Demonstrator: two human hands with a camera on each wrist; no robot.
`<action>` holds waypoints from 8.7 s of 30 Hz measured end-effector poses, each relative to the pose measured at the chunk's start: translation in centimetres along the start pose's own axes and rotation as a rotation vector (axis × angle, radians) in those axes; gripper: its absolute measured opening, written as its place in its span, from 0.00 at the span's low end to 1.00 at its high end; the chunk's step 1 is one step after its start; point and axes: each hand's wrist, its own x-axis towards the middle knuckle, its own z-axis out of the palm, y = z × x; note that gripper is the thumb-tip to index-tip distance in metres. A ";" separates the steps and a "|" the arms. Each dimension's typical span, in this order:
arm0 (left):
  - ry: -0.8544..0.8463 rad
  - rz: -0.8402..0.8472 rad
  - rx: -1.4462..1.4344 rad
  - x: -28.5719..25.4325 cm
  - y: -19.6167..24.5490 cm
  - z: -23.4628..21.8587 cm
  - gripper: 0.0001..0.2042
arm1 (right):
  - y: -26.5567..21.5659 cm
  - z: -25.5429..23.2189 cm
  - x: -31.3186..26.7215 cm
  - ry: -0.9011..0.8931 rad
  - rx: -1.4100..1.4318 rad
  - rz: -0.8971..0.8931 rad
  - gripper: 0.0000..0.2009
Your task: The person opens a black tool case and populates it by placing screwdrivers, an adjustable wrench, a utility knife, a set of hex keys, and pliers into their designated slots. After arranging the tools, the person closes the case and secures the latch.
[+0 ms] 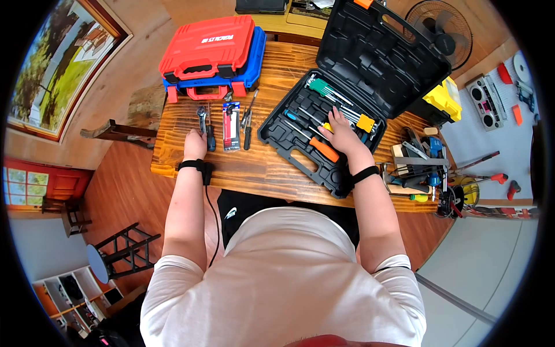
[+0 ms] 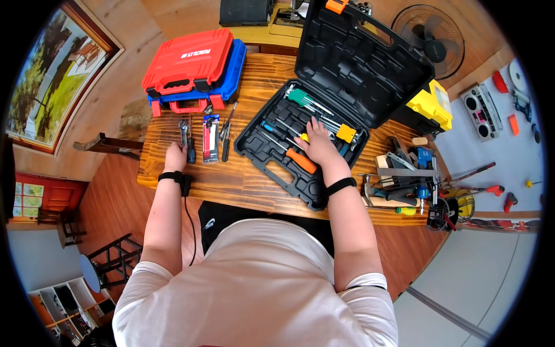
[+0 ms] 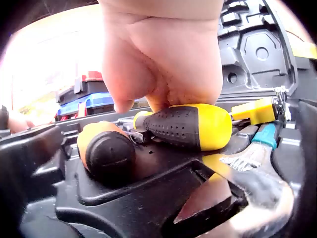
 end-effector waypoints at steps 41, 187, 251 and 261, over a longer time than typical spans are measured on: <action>-0.150 0.909 -0.148 -4.9 19.4 2.3 0.23 | -6.6 -0.1 -0.7 0.129 0.380 -0.203 0.18; -0.250 -0.099 -0.160 -2.6 -2.0 -5.3 0.16 | -7.3 -2.1 -10.6 -0.114 0.607 -0.397 0.18; -0.436 0.773 -0.117 -8.4 17.3 -0.5 0.33 | -8.7 2.6 4.9 0.138 -0.078 -0.347 0.30; -0.430 0.676 -0.422 -7.8 16.9 -1.2 0.30 | -8.2 3.0 3.4 0.051 -0.025 -0.523 0.29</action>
